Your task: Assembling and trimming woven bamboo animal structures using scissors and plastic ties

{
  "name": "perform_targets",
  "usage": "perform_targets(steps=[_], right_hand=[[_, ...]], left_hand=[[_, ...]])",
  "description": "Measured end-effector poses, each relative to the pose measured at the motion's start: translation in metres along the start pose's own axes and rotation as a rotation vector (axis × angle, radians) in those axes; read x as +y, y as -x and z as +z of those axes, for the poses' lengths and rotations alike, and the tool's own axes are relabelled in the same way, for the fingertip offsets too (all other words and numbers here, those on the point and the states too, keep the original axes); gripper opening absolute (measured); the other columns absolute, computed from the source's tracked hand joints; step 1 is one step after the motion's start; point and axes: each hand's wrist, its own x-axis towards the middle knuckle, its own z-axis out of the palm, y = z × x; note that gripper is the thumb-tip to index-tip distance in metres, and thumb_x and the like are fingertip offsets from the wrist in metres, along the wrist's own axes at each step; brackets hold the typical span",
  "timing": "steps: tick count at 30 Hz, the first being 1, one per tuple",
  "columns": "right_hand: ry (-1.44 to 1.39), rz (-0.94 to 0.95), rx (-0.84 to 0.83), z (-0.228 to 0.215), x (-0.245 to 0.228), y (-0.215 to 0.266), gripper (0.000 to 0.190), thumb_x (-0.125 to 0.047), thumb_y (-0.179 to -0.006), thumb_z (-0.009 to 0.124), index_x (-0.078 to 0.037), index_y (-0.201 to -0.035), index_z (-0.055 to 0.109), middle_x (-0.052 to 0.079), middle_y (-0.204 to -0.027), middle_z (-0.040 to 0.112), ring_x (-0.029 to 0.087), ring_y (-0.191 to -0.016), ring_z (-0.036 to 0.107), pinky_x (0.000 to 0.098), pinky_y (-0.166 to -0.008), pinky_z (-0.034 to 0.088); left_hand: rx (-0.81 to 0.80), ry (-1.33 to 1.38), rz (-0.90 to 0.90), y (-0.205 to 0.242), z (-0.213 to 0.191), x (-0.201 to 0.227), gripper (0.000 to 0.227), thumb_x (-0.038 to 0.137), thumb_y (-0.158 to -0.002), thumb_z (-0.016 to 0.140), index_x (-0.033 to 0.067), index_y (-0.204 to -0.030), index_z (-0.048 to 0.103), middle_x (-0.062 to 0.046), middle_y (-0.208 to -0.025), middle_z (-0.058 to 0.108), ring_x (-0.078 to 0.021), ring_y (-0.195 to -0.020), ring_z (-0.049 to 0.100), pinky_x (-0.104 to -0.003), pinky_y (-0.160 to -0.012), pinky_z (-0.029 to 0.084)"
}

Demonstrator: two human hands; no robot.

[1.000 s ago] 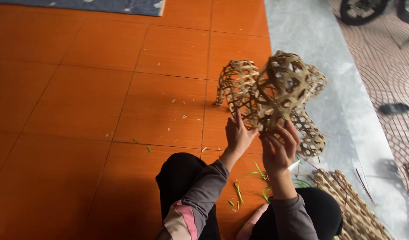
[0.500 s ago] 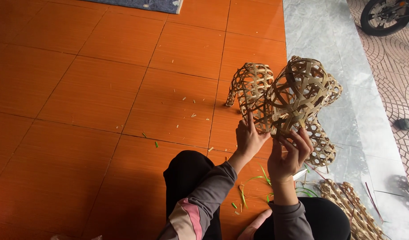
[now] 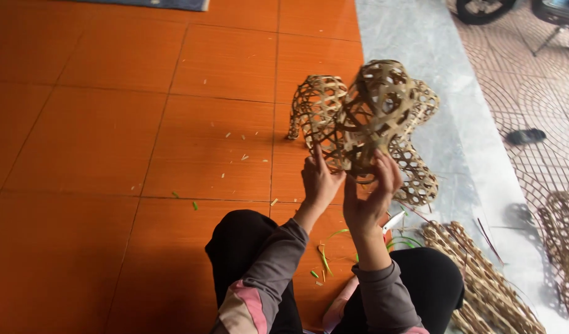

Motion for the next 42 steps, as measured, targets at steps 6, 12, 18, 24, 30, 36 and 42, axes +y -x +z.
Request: perform_targets(steps=[6, 12, 18, 24, 30, 36, 42], right_hand=[[-0.042, -0.01, -0.084, -0.007, 0.007, 0.012, 0.05, -0.002, -0.087, 0.071, 0.003, -0.132, 0.049, 0.016, -0.123, 0.062, 0.039, -0.124, 0.048, 0.0475, -0.105, 0.037], [-0.028, -0.033, -0.075, -0.006, 0.008, 0.018, 0.039, -0.011, -0.088, 0.074, 0.004, -0.12, 0.057, 0.019, -0.118, 0.063, 0.044, -0.117, 0.051, 0.0514, -0.101, 0.04], [0.007, -0.069, -0.101, -0.01, 0.015, 0.027, 0.031, -0.011, -0.087, 0.075, 0.001, -0.114, 0.065, 0.019, -0.117, 0.064, 0.044, -0.119, 0.05, 0.0521, -0.103, 0.041], [0.013, -0.077, -0.12, -0.014, 0.017, 0.033, 0.028, -0.012, -0.088, 0.074, 0.001, -0.112, 0.069, 0.019, -0.116, 0.064, 0.045, -0.119, 0.051, 0.0546, -0.102, 0.042], [0.004, -0.064, -0.119, -0.016, 0.017, 0.035, 0.026, -0.015, -0.091, 0.072, 0.0, -0.111, 0.07, 0.02, -0.118, 0.064, 0.045, -0.12, 0.05, 0.0554, -0.103, 0.041], [0.008, -0.05, -0.122, -0.015, 0.017, 0.038, 0.026, -0.013, -0.088, 0.075, -0.001, -0.111, 0.071, 0.019, -0.118, 0.064, 0.044, -0.12, 0.05, 0.0545, -0.103, 0.042], [0.008, -0.058, -0.132, -0.017, 0.019, 0.04, 0.026, -0.014, -0.088, 0.076, -0.002, -0.111, 0.072, 0.018, -0.117, 0.065, 0.043, -0.121, 0.05, 0.0538, -0.103, 0.042]], left_hand=[[-0.303, 0.147, -0.157, -0.028, -0.059, 0.018, 0.087, 0.029, -0.078, 0.08, 0.0087, -0.149, 0.033, -0.041, -0.125, 0.045, -0.0512, -0.109, 0.058, -0.063, -0.088, 0.05], [0.047, 0.691, 0.172, -0.054, -0.122, 0.062, 0.026, 0.015, -0.094, 0.065, 0.0143, -0.12, 0.067, -0.005, -0.113, 0.065, -0.0218, -0.108, 0.063, -0.034, -0.097, 0.05], [-0.094, 0.899, 0.159, -0.06, -0.143, 0.078, 0.017, 0.018, -0.098, 0.061, 0.0134, -0.111, 0.071, -0.006, -0.092, 0.066, -0.0173, -0.095, 0.06, -0.034, -0.095, 0.045], [-0.189, 0.885, 0.166, -0.058, -0.152, 0.085, 0.012, 0.015, -0.093, 0.068, 0.0102, -0.102, 0.073, -0.007, -0.096, 0.063, -0.0176, -0.093, 0.06, -0.032, -0.087, 0.048], [-0.268, 0.926, 0.141, -0.058, -0.154, 0.083, 0.012, 0.005, -0.092, 0.067, 0.0027, -0.102, 0.071, -0.014, -0.095, 0.068, -0.0245, -0.093, 0.066, -0.036, -0.086, 0.052], [-0.217, 0.865, 0.194, -0.057, -0.16, 0.088, 0.01, 0.0, -0.092, 0.065, -0.0001, -0.101, 0.068, -0.016, -0.093, 0.068, -0.027, -0.089, 0.067, -0.039, -0.087, 0.053], [-0.205, 0.835, 0.245, -0.051, -0.143, 0.077, 0.009, 0.001, -0.094, 0.063, 0.0027, -0.102, 0.067, -0.011, -0.09, 0.067, -0.0251, -0.087, 0.068, -0.036, -0.081, 0.055]])
